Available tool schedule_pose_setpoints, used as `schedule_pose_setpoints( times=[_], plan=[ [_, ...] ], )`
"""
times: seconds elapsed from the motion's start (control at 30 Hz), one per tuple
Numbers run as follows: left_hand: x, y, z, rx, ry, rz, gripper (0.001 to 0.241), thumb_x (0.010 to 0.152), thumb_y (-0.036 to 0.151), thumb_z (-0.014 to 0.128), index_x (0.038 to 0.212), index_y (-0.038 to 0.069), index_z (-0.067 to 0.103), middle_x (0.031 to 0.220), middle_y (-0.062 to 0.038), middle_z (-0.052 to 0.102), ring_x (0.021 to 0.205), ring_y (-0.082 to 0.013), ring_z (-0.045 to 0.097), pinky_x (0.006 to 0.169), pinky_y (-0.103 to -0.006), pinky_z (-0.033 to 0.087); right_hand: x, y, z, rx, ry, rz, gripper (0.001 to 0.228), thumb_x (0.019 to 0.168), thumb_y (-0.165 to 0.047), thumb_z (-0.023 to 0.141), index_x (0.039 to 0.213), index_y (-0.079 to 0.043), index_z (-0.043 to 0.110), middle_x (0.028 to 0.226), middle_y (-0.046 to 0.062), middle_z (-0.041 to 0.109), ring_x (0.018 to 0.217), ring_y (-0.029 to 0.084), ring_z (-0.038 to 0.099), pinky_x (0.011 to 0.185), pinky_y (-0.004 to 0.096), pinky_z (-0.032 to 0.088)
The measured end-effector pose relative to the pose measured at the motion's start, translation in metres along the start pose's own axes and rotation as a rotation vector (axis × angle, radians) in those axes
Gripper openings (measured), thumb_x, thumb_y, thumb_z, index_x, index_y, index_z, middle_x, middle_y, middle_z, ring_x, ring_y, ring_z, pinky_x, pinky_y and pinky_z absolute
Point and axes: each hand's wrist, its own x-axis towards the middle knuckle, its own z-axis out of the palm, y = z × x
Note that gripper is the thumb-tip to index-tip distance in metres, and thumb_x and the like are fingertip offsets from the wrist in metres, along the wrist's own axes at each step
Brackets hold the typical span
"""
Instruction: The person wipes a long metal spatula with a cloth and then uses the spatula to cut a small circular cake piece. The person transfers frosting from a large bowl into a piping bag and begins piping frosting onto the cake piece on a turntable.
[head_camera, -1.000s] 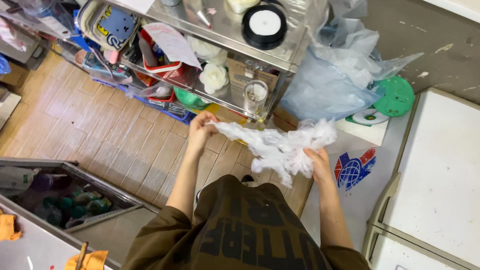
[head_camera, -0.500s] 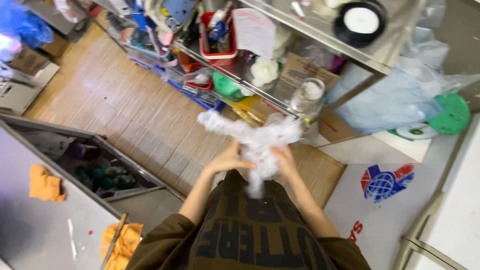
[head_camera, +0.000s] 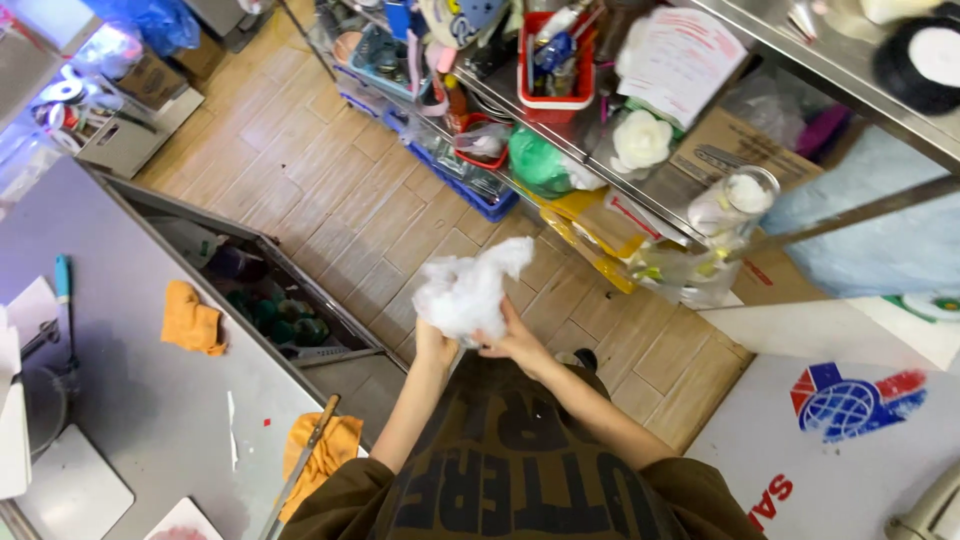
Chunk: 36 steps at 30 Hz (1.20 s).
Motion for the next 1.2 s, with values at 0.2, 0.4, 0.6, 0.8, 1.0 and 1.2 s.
schedule_pose_setpoints(
  times=[0.2, 0.4, 0.6, 0.8, 1.0, 1.2],
  plan=[
    [-0.032, 0.028, 0.027, 1.112, -0.098, 0.587, 0.073, 0.094, 0.011, 0.073, 0.158, 0.004, 0.04, 0.158, -0.017, 0.041, 0.144, -0.0319, 0.045, 0.117, -0.0447, 0.04, 0.013, -0.009, 0.018, 0.282, 0.057, 0.082, 0.063, 0.088, -0.012, 0.072, 0.145, 0.002, 0.05, 0.132, 0.015, 0.065, 0.119, 0.023, 0.064, 0.101, 0.035, 0.054],
    [-0.07, 0.058, 0.052, 1.158, -0.346, 0.284, 0.079, 0.06, 0.013, 0.086, 0.134, 0.004, 0.059, 0.129, -0.013, 0.065, 0.122, -0.0268, 0.063, 0.105, -0.0409, 0.05, 0.029, 0.031, 0.009, 0.549, -0.082, 0.378, 0.056, 0.092, -0.022, 0.067, 0.14, 0.004, 0.055, 0.123, 0.017, 0.068, 0.108, 0.025, 0.069, 0.094, 0.041, 0.057],
    [-0.076, 0.078, 0.073, 1.345, -0.517, 0.776, 0.061, 0.072, 0.012, 0.087, 0.13, 0.006, 0.067, 0.134, -0.014, 0.071, 0.144, -0.0323, 0.056, 0.119, -0.0446, 0.046, 0.036, 0.025, 0.014, 0.781, -0.35, 0.4, 0.057, 0.1, -0.033, 0.063, 0.149, -0.012, 0.046, 0.146, 0.011, 0.058, 0.129, 0.023, 0.06, 0.11, 0.043, 0.049],
    [-0.054, 0.098, 0.025, 1.059, 0.097, 0.511, 0.039, 0.08, 0.017, 0.078, 0.114, -0.001, 0.075, 0.111, -0.018, 0.08, 0.103, -0.0348, 0.077, 0.096, -0.0423, 0.061, 0.028, -0.025, 0.031, 1.078, -0.521, 0.455, 0.069, 0.101, -0.05, 0.058, 0.157, -0.02, 0.031, 0.157, 0.01, 0.042, 0.14, 0.034, 0.048, 0.107, 0.07, 0.042],
    [-0.054, 0.076, 0.056, 1.687, -0.163, 0.973, 0.058, 0.077, 0.022, 0.08, 0.125, 0.001, 0.055, 0.158, -0.023, 0.046, 0.145, -0.0474, 0.046, 0.119, -0.0563, 0.037, 0.027, 0.042, 0.058, 0.704, -0.103, 0.473, 0.064, 0.096, -0.035, 0.064, 0.153, -0.017, 0.039, 0.149, 0.006, 0.052, 0.135, 0.027, 0.054, 0.104, 0.056, 0.048],
    [-0.066, 0.065, 0.088, 1.562, -0.348, 0.799, 0.08, 0.078, 0.023, 0.081, 0.146, 0.0, 0.046, 0.166, -0.029, 0.016, 0.149, -0.0602, 0.02, 0.12, -0.0642, 0.023, 0.051, 0.074, 0.005, 0.62, 0.242, 0.357, 0.053, 0.094, -0.023, 0.06, 0.143, -0.005, 0.051, 0.133, 0.012, 0.063, 0.12, 0.026, 0.062, 0.098, 0.044, 0.053]
  ],
)
